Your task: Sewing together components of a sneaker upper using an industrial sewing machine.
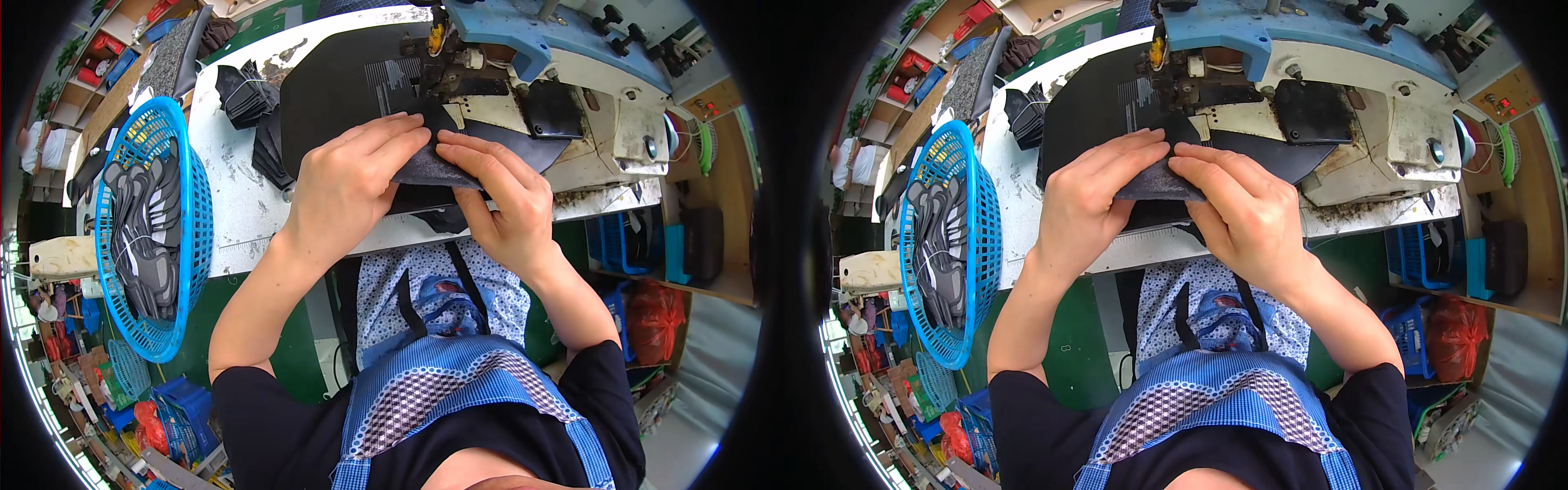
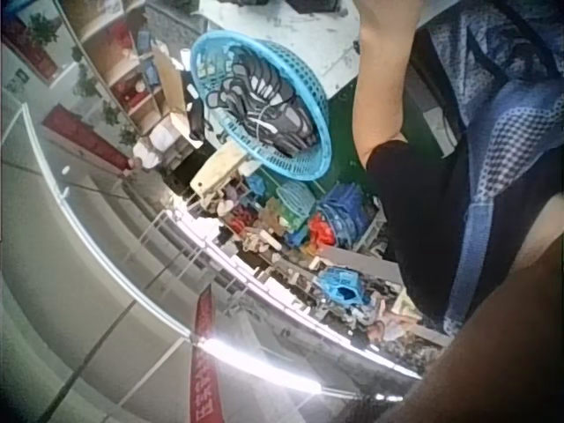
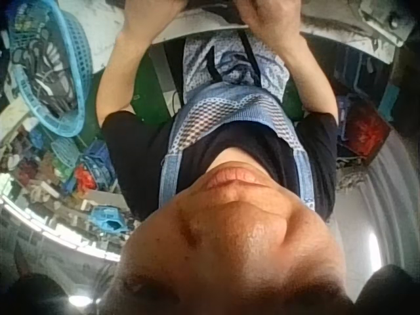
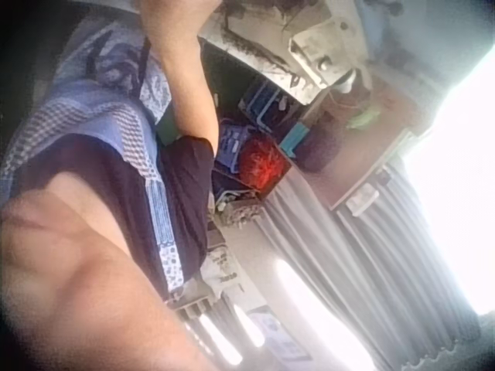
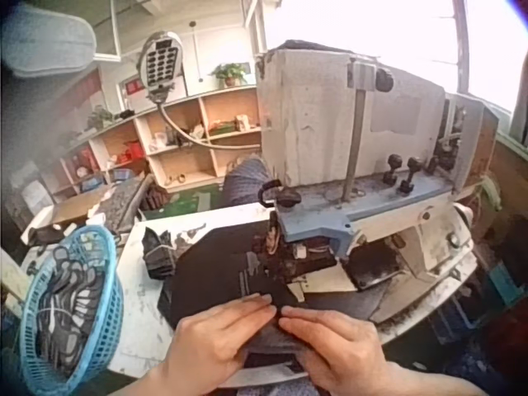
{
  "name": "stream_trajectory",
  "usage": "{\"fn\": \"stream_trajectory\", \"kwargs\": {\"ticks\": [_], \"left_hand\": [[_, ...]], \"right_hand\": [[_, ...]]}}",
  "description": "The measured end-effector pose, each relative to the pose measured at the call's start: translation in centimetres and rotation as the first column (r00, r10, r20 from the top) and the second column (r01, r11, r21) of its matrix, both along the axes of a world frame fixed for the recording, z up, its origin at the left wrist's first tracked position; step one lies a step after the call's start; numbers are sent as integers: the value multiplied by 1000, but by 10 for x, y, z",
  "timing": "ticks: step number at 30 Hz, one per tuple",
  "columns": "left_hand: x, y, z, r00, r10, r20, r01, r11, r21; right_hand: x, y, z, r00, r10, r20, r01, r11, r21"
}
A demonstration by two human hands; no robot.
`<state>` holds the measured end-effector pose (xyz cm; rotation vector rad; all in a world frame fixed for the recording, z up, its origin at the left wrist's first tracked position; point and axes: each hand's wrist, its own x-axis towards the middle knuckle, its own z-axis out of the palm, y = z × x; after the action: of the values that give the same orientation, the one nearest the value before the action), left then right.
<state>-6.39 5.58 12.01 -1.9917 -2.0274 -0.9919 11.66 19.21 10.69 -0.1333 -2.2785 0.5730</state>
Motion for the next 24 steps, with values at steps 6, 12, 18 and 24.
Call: {"fn": "stream_trajectory", "kwargs": {"ticks": [6,12,18,24], "left_hand": [[-11,0,8,992,-62,-114,59,998,-26],[-22,2,13,976,-110,-186,96,992,-85],[-37,4,14,928,-178,-327,151,983,-107],[-44,8,15,930,-220,-293,193,974,-119]], "right_hand": [[-3,-3,4,1000,0,25,-3,992,129],[-4,-8,-1,1000,-22,-13,24,982,189],[-7,-12,-1,999,-36,7,34,980,197],[-13,-12,3,997,-76,11,71,969,236]]}}
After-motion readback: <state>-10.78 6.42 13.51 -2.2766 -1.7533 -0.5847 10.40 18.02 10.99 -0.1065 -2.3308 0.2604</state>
